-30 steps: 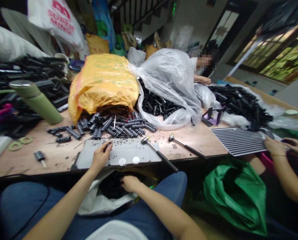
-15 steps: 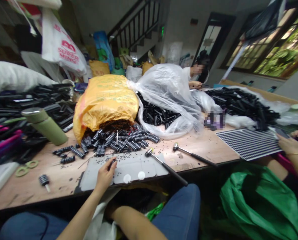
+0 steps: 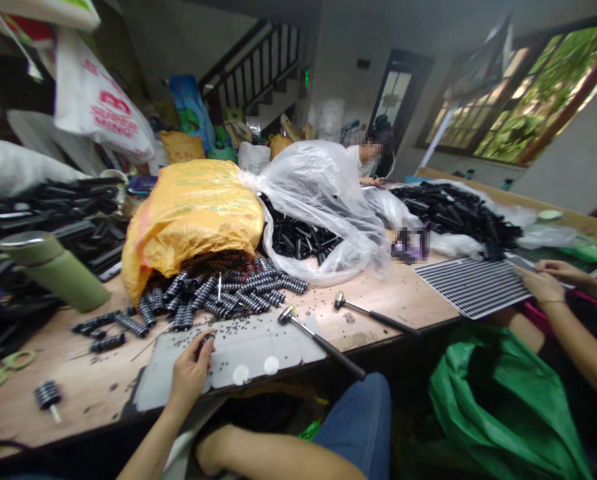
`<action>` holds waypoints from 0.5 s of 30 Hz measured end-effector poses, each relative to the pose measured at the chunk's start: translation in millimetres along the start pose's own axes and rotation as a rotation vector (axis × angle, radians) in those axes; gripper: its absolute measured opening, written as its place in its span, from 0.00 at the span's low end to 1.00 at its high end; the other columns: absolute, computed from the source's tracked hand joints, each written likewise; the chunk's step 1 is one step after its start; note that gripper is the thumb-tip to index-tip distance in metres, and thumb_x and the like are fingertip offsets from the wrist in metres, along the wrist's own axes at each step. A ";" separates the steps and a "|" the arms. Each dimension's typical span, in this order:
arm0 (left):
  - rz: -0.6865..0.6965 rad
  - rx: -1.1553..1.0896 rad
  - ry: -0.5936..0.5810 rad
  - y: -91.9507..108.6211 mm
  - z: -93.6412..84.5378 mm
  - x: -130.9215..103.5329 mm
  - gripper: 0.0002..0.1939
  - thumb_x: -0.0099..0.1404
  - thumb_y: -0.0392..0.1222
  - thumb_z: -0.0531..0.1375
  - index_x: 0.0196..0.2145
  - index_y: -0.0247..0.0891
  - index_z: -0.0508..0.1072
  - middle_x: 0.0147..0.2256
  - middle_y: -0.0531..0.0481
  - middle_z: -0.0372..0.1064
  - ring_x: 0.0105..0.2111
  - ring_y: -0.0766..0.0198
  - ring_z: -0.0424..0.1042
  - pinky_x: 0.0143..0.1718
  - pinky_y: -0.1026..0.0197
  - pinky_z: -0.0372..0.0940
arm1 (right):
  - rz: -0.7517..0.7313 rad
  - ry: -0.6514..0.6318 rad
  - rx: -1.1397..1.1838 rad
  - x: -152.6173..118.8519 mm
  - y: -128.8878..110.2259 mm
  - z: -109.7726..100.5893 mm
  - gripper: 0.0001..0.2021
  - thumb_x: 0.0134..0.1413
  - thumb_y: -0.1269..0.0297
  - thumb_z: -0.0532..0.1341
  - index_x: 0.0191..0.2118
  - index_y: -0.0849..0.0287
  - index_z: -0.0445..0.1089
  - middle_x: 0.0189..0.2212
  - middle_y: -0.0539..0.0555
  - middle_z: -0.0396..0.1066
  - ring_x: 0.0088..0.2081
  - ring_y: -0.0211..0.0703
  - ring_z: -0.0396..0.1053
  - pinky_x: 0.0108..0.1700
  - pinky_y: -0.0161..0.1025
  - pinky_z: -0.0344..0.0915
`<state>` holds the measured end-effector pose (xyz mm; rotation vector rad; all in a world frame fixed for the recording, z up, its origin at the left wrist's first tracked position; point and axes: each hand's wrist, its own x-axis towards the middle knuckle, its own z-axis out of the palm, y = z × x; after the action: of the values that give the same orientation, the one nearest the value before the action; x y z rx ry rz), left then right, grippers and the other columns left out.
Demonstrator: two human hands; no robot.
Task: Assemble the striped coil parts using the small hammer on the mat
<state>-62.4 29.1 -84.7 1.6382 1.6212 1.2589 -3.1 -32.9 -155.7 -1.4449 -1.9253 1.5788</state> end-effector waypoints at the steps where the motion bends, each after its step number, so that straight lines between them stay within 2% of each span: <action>1: -0.006 -0.010 0.007 -0.3 0.0 -0.3 0.23 0.59 0.55 0.50 0.44 0.35 0.69 0.26 0.50 0.71 0.22 0.64 0.69 0.25 0.63 0.65 | -0.059 -0.088 -0.090 -6.0 -1.9 -15.2 0.12 0.38 0.59 0.65 0.12 0.51 0.66 0.17 0.45 0.68 0.26 0.42 0.68 0.27 0.35 0.62; 2: -0.010 -0.017 0.014 -0.7 0.1 -0.5 0.23 0.60 0.55 0.50 0.44 0.35 0.69 0.26 0.51 0.70 0.21 0.65 0.68 0.24 0.63 0.65 | -0.133 -0.170 -0.214 -12.9 -5.5 -34.8 0.15 0.36 0.58 0.65 0.09 0.53 0.63 0.12 0.44 0.64 0.23 0.42 0.67 0.25 0.35 0.61; 3: -0.011 -0.018 0.023 -1.1 0.2 -0.6 0.23 0.60 0.55 0.50 0.44 0.35 0.69 0.25 0.51 0.70 0.22 0.65 0.68 0.24 0.63 0.65 | -0.274 -0.242 -0.347 -19.3 -11.1 -57.8 0.13 0.37 0.56 0.65 0.12 0.53 0.66 0.11 0.44 0.63 0.21 0.40 0.66 0.25 0.34 0.60; 4: -0.009 -0.015 0.030 -1.6 0.4 -0.7 0.22 0.60 0.54 0.50 0.43 0.36 0.69 0.26 0.51 0.70 0.23 0.64 0.69 0.24 0.63 0.65 | -0.372 -0.226 -0.412 -23.9 -18.3 -82.3 0.11 0.43 0.55 0.61 0.18 0.52 0.69 0.14 0.44 0.66 0.21 0.38 0.66 0.25 0.33 0.60; 5: -0.004 -0.009 0.038 -2.1 0.6 -0.6 0.22 0.59 0.54 0.50 0.43 0.36 0.69 0.26 0.51 0.70 0.24 0.63 0.69 0.25 0.63 0.65 | -0.402 -0.004 -0.466 -25.7 -26.2 -106.5 0.11 0.51 0.56 0.56 0.24 0.53 0.71 0.18 0.45 0.69 0.23 0.36 0.67 0.27 0.32 0.61; 6: 0.003 -0.003 0.043 -2.4 0.8 -0.5 0.22 0.59 0.54 0.50 0.43 0.37 0.69 0.27 0.50 0.70 0.25 0.63 0.70 0.26 0.63 0.65 | -0.362 0.293 -0.551 -24.1 -33.9 -128.5 0.13 0.56 0.59 0.52 0.28 0.54 0.71 0.23 0.48 0.71 0.27 0.37 0.67 0.30 0.33 0.61; 7: 0.009 0.000 0.044 -2.6 1.1 -0.3 0.21 0.59 0.54 0.51 0.42 0.37 0.69 0.28 0.50 0.70 0.26 0.62 0.70 0.26 0.63 0.65 | -0.298 0.530 -0.647 -19.4 -40.2 -146.9 0.12 0.58 0.62 0.50 0.33 0.56 0.70 0.28 0.51 0.71 0.31 0.39 0.68 0.33 0.34 0.62; 8: 0.014 -0.001 0.043 -2.4 1.3 -0.1 0.21 0.59 0.55 0.51 0.42 0.38 0.69 0.28 0.50 0.71 0.27 0.62 0.70 0.26 0.63 0.65 | -0.224 0.687 -0.737 -11.9 -44.6 -160.9 0.11 0.58 0.64 0.50 0.35 0.58 0.69 0.32 0.54 0.71 0.35 0.42 0.67 0.35 0.36 0.62; 10: 0.019 -0.010 0.044 -1.2 1.5 0.7 0.21 0.59 0.55 0.51 0.41 0.38 0.69 0.28 0.50 0.70 0.27 0.62 0.70 0.26 0.63 0.65 | -0.110 0.792 -0.859 7.1 -47.2 -175.1 0.09 0.57 0.67 0.52 0.36 0.60 0.69 0.35 0.58 0.69 0.37 0.44 0.66 0.34 0.37 0.62; 12: 0.020 -0.021 0.049 1.5 1.5 2.1 0.21 0.58 0.56 0.51 0.40 0.38 0.69 0.28 0.50 0.70 0.26 0.62 0.70 0.26 0.62 0.65 | -0.095 0.769 -0.906 24.8 -44.5 -175.3 0.07 0.55 0.71 0.53 0.33 0.61 0.69 0.35 0.58 0.68 0.37 0.45 0.65 0.31 0.37 0.62; 15: 0.019 -0.026 0.043 7.8 1.1 5.5 0.22 0.57 0.57 0.51 0.38 0.37 0.70 0.27 0.51 0.70 0.25 0.63 0.69 0.26 0.62 0.66 | -0.161 0.725 -0.918 37.7 -40.4 -167.2 0.08 0.53 0.76 0.53 0.30 0.61 0.69 0.32 0.57 0.69 0.37 0.45 0.64 0.32 0.37 0.62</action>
<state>-58.4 33.4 -77.1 1.6255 1.6116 1.3271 77.7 99.6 -72.5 -1.7286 -2.2243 -0.0437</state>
